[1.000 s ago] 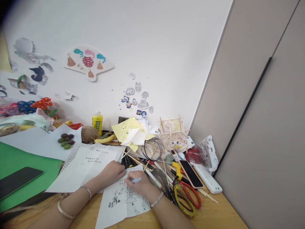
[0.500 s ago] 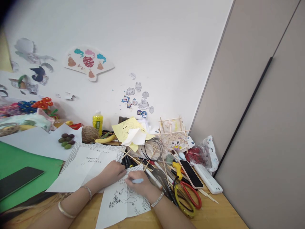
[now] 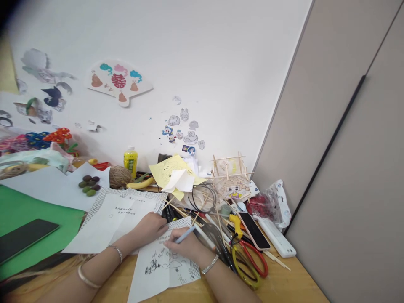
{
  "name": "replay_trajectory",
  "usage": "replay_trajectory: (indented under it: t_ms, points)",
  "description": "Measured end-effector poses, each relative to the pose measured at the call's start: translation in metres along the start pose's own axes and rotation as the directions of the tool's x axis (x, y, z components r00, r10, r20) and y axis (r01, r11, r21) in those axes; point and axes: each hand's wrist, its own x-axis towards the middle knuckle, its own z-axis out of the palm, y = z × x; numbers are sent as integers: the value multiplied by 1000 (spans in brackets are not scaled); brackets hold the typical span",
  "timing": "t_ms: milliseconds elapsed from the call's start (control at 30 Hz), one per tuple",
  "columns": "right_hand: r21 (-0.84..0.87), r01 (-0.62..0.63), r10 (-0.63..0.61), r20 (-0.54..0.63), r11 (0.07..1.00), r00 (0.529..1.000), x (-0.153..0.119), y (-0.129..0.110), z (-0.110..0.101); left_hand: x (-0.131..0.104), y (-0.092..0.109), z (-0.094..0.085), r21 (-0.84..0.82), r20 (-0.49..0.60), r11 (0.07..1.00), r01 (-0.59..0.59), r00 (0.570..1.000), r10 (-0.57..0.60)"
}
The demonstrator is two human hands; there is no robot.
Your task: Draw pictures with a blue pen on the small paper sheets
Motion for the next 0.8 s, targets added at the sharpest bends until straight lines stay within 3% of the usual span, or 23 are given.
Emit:
replay_trajectory:
  t_ms: [200, 800]
  points:
    - [-24, 10, -9, 37, 1000, 999, 1, 8, 4, 1, 0, 1, -2, -5, 1000, -9, 1000, 9]
    - [-86, 34, -31, 30, 996, 999, 0, -2, 1, 1, 0, 0, -9, 4, 1000, -4, 1000, 4]
